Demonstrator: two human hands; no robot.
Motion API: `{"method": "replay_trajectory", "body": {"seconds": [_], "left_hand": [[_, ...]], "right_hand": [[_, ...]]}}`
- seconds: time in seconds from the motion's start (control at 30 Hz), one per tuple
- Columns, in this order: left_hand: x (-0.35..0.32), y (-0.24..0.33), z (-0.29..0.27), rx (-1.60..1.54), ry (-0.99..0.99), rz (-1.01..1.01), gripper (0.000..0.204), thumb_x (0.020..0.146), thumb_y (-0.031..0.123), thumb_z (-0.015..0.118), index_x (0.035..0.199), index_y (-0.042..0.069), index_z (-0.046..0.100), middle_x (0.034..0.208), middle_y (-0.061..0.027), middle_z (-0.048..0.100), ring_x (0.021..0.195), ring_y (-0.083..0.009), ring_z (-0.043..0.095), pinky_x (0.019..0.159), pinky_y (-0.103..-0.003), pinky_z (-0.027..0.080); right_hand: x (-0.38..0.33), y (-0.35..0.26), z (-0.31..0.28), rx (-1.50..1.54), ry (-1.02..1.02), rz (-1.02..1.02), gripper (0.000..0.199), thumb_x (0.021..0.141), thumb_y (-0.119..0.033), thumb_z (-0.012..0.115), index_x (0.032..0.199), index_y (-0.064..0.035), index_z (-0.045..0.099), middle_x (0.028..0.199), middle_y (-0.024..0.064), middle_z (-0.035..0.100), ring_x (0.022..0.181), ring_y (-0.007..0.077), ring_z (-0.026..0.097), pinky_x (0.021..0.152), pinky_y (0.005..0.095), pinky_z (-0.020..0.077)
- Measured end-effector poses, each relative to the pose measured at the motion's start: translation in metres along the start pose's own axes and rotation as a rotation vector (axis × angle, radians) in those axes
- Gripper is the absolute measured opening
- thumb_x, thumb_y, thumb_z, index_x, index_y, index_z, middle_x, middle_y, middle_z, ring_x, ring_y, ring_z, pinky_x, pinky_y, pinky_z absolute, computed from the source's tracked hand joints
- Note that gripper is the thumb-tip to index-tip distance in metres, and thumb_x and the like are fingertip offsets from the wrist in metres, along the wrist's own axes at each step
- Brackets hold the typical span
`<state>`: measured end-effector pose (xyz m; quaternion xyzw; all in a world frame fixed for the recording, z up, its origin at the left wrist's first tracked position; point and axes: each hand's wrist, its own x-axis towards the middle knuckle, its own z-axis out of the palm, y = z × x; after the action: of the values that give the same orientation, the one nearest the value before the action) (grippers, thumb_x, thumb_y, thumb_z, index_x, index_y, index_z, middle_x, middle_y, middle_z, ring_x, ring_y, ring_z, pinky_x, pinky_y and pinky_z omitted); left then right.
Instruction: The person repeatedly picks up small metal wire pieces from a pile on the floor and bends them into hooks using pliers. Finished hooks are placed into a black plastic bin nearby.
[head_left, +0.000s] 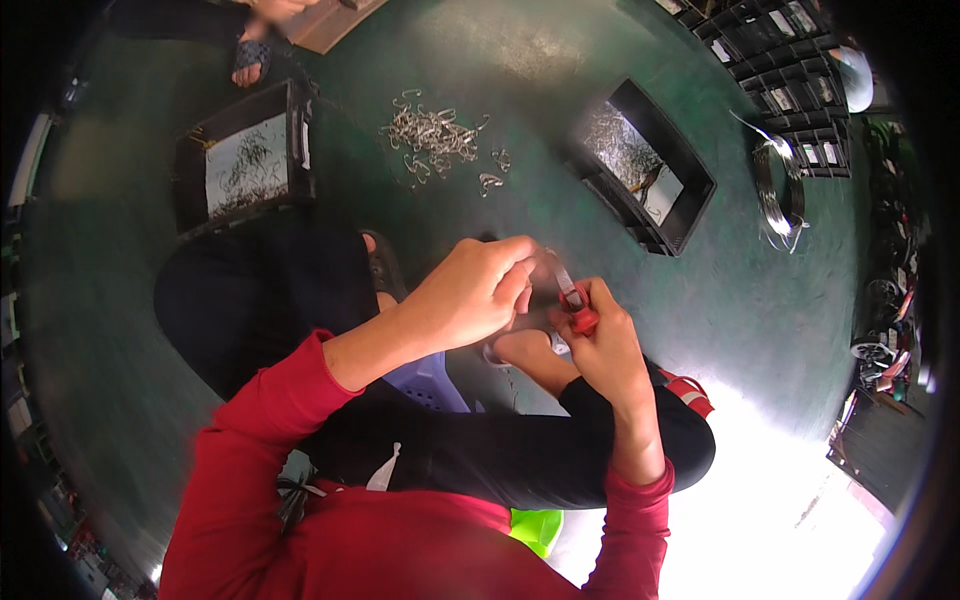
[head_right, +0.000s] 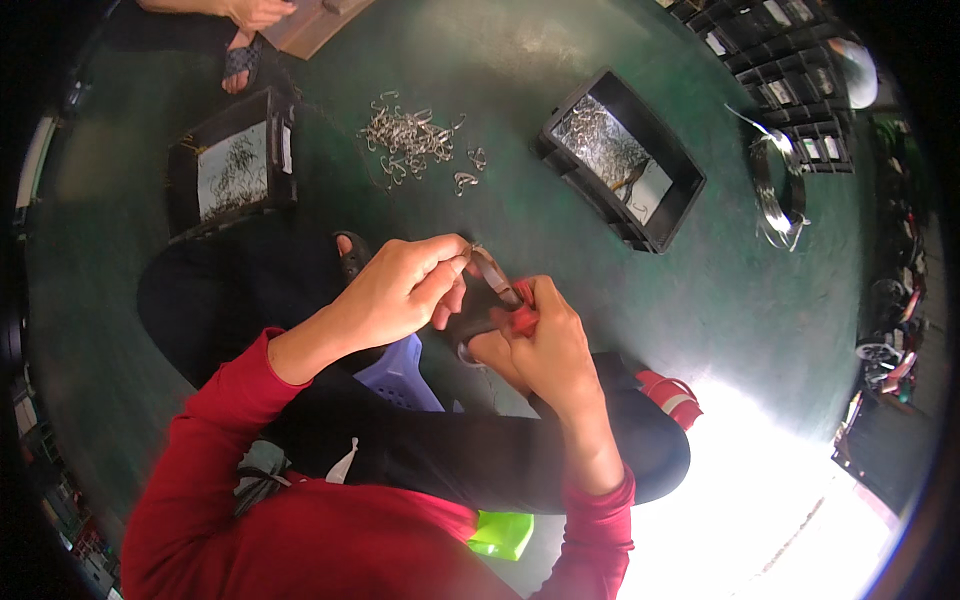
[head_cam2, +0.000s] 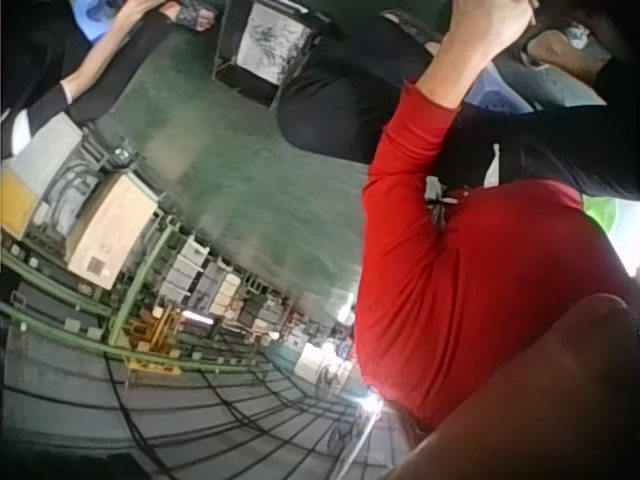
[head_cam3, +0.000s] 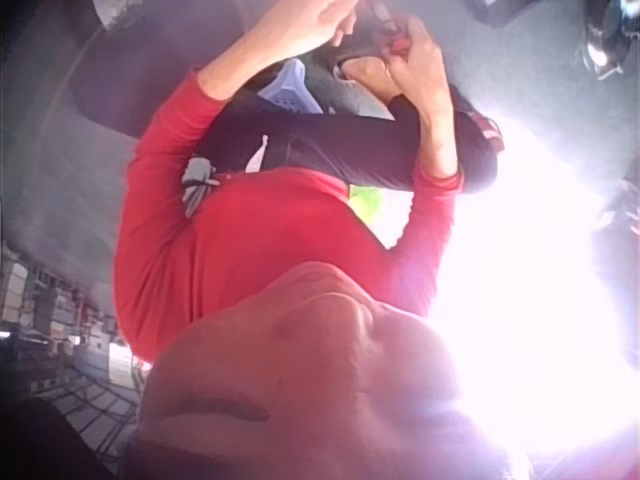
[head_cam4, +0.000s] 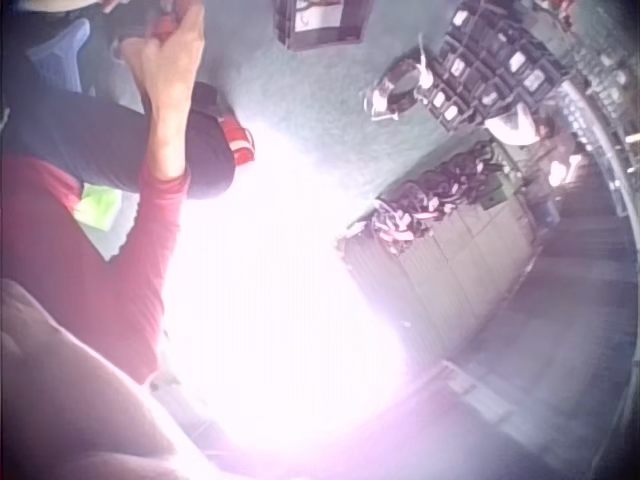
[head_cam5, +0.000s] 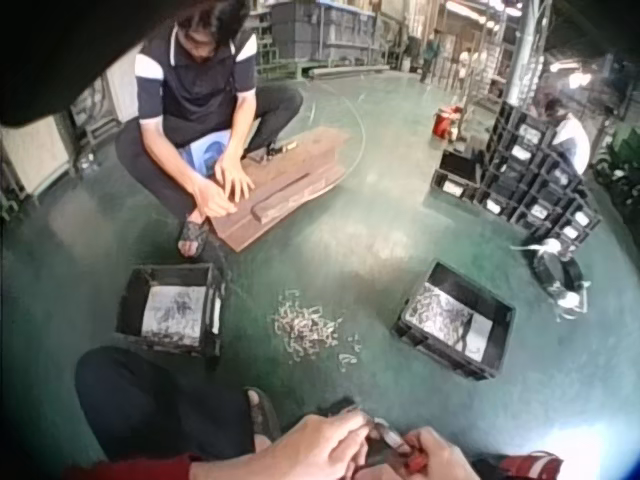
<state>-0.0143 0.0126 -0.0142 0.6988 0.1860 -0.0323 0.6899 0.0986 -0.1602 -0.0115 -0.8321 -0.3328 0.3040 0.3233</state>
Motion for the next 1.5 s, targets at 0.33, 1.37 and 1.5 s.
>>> {"method": "replay_trajectory", "body": {"seconds": [0.33, 1.37, 1.5], "left_hand": [[0.016, 0.0, 0.001, -0.474, -0.102, 0.214, 0.028, 0.104, 0.018, 0.037, 0.113, 0.001, 0.057, 0.131, -0.0132, 0.054, 0.112, -0.019, 0.057, 0.095, -0.034, 0.046], [0.004, 0.015, 0.009, 0.113, 0.054, 0.221, 0.014, 0.09, 0.004, 0.063, 0.099, -0.004, 0.069, 0.079, -0.0071, 0.069, 0.068, -0.0091, 0.065, 0.06, -0.023, 0.05], [0.006, 0.012, 0.001, 0.096, 0.153, 0.159, 0.01, 0.09, 0.002, 0.061, 0.097, -0.004, 0.066, 0.074, -0.0063, 0.067, 0.061, -0.0085, 0.064, 0.051, -0.022, 0.047]], "right_hand": [[-0.003, -0.017, -0.001, 1.219, -0.109, 0.188, 0.023, 0.092, -0.021, 0.066, 0.098, -0.0005, 0.058, 0.091, 0.0104, 0.064, 0.078, 0.0167, 0.063, 0.067, 0.03, 0.0519], [-0.005, -0.016, -0.017, 0.614, 0.098, 0.237, 0.026, 0.082, -0.018, 0.073, 0.094, -0.0014, 0.057, 0.081, 0.003, 0.064, 0.075, 0.008, 0.057, 0.07, 0.0266, 0.0471], [-0.003, -0.015, -0.017, 0.52, 0.026, 0.235, 0.023, 0.089, -0.019, 0.066, 0.097, -0.0008, 0.055, 0.084, 0.0043, 0.063, 0.077, 0.0105, 0.06, 0.073, 0.0271, 0.0479]]}}
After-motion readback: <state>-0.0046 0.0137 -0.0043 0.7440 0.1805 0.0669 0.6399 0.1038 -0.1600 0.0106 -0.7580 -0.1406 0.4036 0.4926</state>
